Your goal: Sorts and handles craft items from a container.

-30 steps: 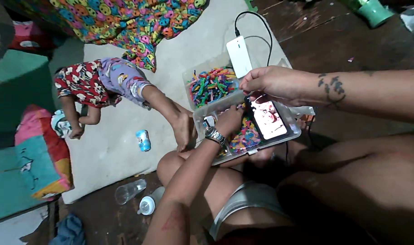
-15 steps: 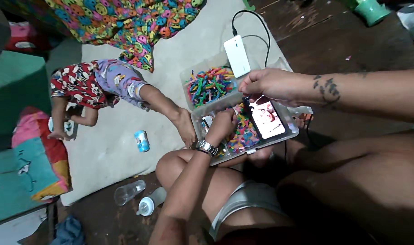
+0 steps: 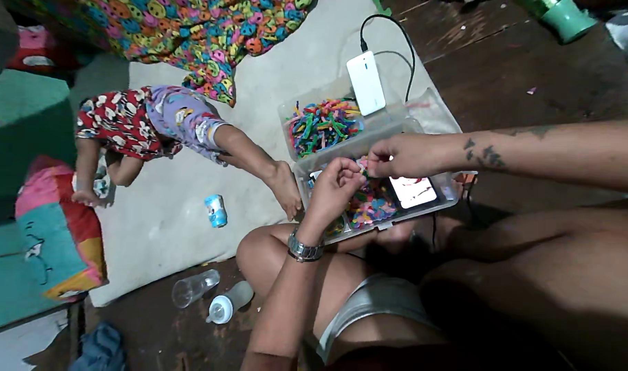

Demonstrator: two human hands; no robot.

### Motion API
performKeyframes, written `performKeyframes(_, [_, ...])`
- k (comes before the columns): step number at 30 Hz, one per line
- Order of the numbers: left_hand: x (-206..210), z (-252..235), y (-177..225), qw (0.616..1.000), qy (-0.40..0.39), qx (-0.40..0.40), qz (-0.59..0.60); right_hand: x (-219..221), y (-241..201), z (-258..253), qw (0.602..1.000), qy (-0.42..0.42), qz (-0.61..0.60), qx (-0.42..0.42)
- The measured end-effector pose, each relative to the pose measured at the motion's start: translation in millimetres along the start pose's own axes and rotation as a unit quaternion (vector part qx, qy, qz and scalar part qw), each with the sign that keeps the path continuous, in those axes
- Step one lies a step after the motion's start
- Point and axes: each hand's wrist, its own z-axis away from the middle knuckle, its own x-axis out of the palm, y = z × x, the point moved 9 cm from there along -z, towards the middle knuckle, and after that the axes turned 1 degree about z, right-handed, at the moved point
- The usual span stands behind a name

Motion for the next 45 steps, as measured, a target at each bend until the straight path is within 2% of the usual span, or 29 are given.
performKeyframes(3, [1.5, 4.2, 9.7, 0.999, 0.015, 0.033, 0.035, 2.6, -0.2, -6.0, 0.999, 0.002, -0.032, -0.041])
performKeyframes(5, [2.4, 5.1, 11.3, 0.996, 0.018, 0.051, 0.064, -0.6, -12.4, 4.6, 0.999, -0.002, -0.038, -0.03])
performKeyframes(7, [4.3, 5.7, 10.6, 0.994, 0.018, 0.059, 0.094, -7.0, -37.4, 31.2, 0.999, -0.019, -0.031, 0.02])
performKeyframes(9, [7.4, 5.4, 8.4, 0.993, 0.015, 0.06, 0.1, -7.0, -35.0, 27.0, 1.0, -0.002, -0.022, -0.006])
performKeyframes(11, [11.1, 2.8, 2.1, 0.997, -0.005, 0.047, 0.063, -4.9, -13.5, 4.6, 0.999, 0.012, -0.014, -0.038])
performKeyframes(14, [16.8, -1.4, -17.6, 0.996, -0.058, -0.008, -0.065, -8.4, 0.4, -4.1, 0.999, 0.033, -0.017, -0.004])
performKeyframes(18, [29.8, -1.3, -44.2, 0.968, -0.141, -0.077, -0.194, -11.5, 1.6, 6.4, 0.999, 0.031, -0.009, 0.044])
performKeyframes(20, [36.5, -1.2, -50.8, 0.95, -0.166, -0.077, -0.252, -14.2, -6.5, 20.4, 0.993, -0.039, -0.02, 0.112])
performKeyframes(22, [43.2, -2.5, -56.8, 0.929, -0.183, -0.069, -0.313, -19.0, 3.8, 8.0, 0.998, 0.056, -0.023, 0.022])
performKeyframes(23, [46.6, -2.3, -58.4, 0.92, -0.192, -0.069, -0.336, -21.6, 3.2, 8.8, 0.997, 0.074, -0.032, 0.01])
performKeyframes(27, [54.6, 3.4, -63.5, 0.904, -0.217, -0.063, -0.363, -29.9, -29.1, 46.2, 0.992, 0.089, -0.073, 0.056])
performKeyframes(31, [60.9, 11.3, -70.6, 0.897, -0.222, -0.041, -0.38, -28.0, 5.3, 10.7, 0.994, 0.07, -0.073, 0.051])
performKeyframes(34, [73.9, 23.9, -72.6, 0.891, -0.266, -0.021, -0.368, -27.3, 6.4, 7.8, 0.993, 0.064, -0.08, 0.052])
performKeyframes(37, [89.4, 35.9, -70.9, 0.873, -0.345, -0.027, -0.342, -30.4, -25.5, 43.0, 0.991, 0.073, -0.085, 0.07])
performKeyframes(39, [90.9, 34.3, -68.8, 0.855, -0.367, -0.048, -0.364, -32.6, -44.3, 62.9, 0.989, 0.092, -0.085, 0.073])
performKeyframes(41, [88.1, 25.2, -61.4, 0.845, -0.356, -0.062, -0.395, -33.3, -45.1, 64.3, 0.989, 0.109, -0.084, 0.059])
performKeyframes(45, [77.0, -7.0, -55.0, 0.846, -0.283, -0.077, -0.445, -37.0, -58.1, 79.5, 0.985, 0.11, -0.095, 0.091])
